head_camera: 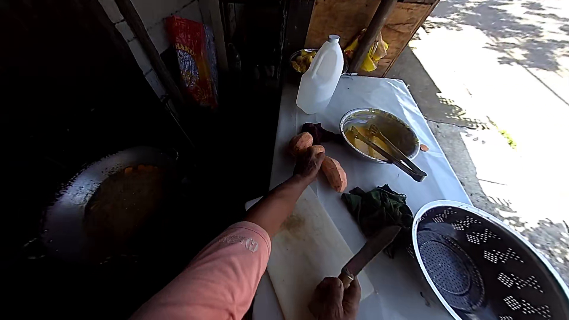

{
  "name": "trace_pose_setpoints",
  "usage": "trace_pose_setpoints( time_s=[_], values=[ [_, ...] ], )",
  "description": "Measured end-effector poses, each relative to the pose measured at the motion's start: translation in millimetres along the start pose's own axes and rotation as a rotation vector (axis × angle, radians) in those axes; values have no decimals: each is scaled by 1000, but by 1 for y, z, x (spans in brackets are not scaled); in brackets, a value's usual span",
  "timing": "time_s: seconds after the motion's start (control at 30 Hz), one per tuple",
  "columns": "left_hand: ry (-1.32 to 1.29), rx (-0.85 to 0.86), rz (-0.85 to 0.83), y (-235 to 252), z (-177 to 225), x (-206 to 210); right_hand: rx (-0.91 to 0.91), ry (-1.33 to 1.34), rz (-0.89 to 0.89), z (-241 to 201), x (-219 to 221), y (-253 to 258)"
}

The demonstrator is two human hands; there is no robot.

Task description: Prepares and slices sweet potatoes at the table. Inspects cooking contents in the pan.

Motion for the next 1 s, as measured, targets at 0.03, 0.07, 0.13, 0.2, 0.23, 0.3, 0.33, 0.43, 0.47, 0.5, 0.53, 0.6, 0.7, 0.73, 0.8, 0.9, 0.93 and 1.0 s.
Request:
trace_pose_setpoints(
  time_s=[0.03, 0.07, 0.13, 0.2, 0.23, 0.3, 0.33, 0.43, 0.47, 0.5, 0.53, 0.6, 0.7, 0.73, 0.8, 0.9, 0.93, 1.0],
  values=[
    [-92, -49, 11, -7, -5, -6, 4, 11, 14, 1, -1, 0],
    [-230, -125, 23, -17, -12, -14, 6, 21, 31, 2, -1, 1],
    [-575, -282, 45, -49, -31, -36, 8, 25, 37, 2, 0, 8],
    [-862, -394, -17, -96, -41, -62, 11, 12, 25, 2, 3, 22],
    [-948, -429, -73, -120, -42, -70, 23, 1, 20, 1, 3, 29],
    [-1015, -486, -224, -159, -40, -73, 60, -37, -23, -7, 4, 38],
    [-1005, -487, -295, -176, -38, -69, 75, -73, -41, -13, 4, 36],
    [-827, -383, -399, -201, -36, -49, 34, -237, -69, -31, 9, 17],
    [-734, -345, -404, -204, -37, -41, 8, -314, -74, -35, 10, 5],
    [-650, -319, -389, -204, -40, -33, -8, -415, -79, -36, 12, -7],
    [-585, -302, -362, -201, -42, -27, -19, -530, -84, -35, 14, -17],
    [-528, -303, -320, -197, -39, -18, -45, -766, -84, -30, 20, -35],
    [-462, -343, -281, -194, -27, -16, -23, -1027, -74, -30, 33, -55],
    [-432, -357, -273, -194, -25, -18, 12, -1076, -75, -28, 37, -58],
    [-366, -355, -264, -193, -22, -22, 77, -1149, -85, -26, 42, -63],
    [-270, -310, -263, -196, -22, -24, 186, -1221, -116, -23, 48, -68],
    [-269, -297, -249, -197, -22, -24, 207, -1232, -129, -22, 50, -69],
    [-273, -289, -229, -198, -23, -23, 236, -1245, -152, -20, 55, -70]
  ],
)
Point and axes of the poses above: each hand's wrist, its own y-axis towards the middle knuckle, its own x-axis out of the palm, z = x × y, the point moved 7 cm from there along y, towards the middle knuckle, and after that the axes turned 5 degrees about y, right-handed, at the moved point
